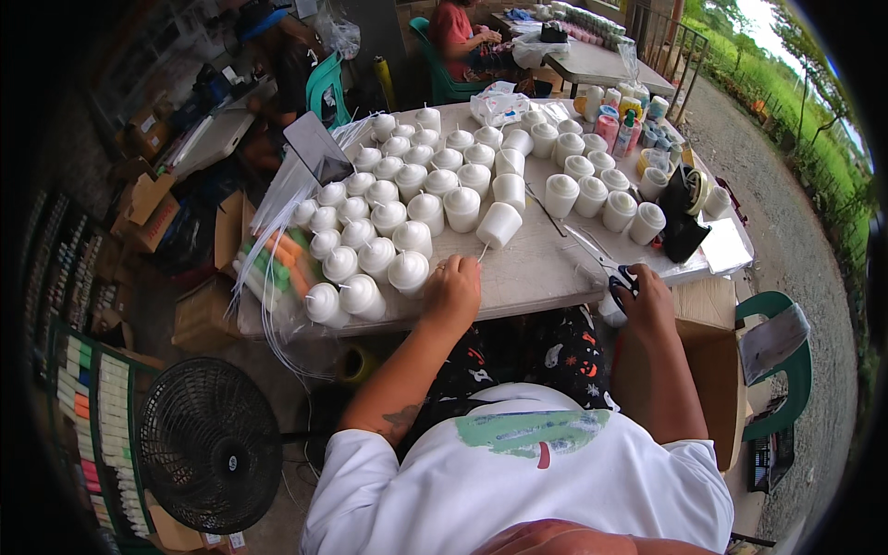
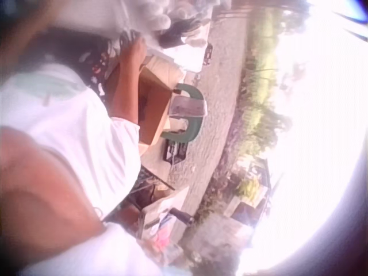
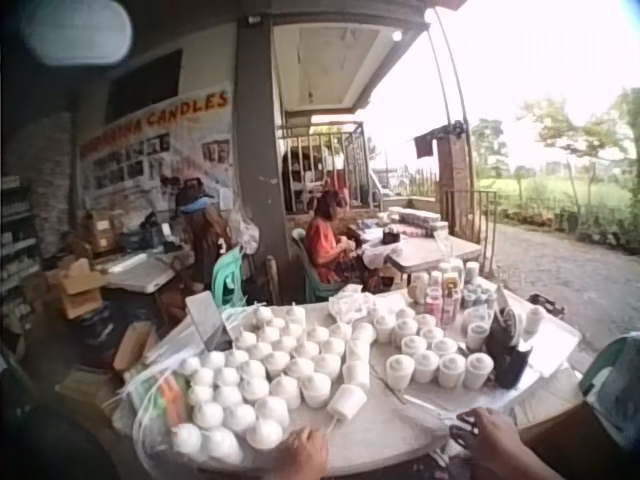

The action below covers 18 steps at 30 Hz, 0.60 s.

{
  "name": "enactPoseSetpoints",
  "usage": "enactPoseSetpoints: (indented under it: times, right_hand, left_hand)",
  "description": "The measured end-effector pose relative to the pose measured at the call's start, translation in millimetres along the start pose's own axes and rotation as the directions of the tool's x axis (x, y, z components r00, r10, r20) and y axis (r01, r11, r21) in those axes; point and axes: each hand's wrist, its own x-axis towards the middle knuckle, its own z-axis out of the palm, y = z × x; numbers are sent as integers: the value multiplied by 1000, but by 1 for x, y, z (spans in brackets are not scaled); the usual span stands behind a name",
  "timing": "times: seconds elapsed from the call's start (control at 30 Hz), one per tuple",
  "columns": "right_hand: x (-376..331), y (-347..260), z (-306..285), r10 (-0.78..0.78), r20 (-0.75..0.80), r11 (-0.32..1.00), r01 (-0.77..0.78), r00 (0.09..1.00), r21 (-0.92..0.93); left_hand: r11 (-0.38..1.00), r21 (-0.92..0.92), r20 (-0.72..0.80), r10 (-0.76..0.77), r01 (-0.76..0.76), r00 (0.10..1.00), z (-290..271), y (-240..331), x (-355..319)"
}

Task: The person inserts wicks into white cylindrical candles, trims the wicks with scissors, and places the finished candles on a table. The person repeats this process for multiple candles.

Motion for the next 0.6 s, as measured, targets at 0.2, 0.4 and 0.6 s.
enactPoseSetpoints:
  times: [0.2, 0.4, 0.6]
  right_hand:
    - [31, 24, 7, -211, -199, 963, 168, 957, -212]
    - [21, -51, 30, -515, -72, 798, 508, 854, 325]
    - [-1, -98, 43, -577, 70, 649, 405, 814, 644]
  left_hand:
    - [988, -123, -24, -97, 93, 995, 9, 0, -2]
    - [971, -225, 20, -85, 87, 996, -10, 15, 4]
    - [883, -469, 54, 47, -16, 997, -23, 44, -12]
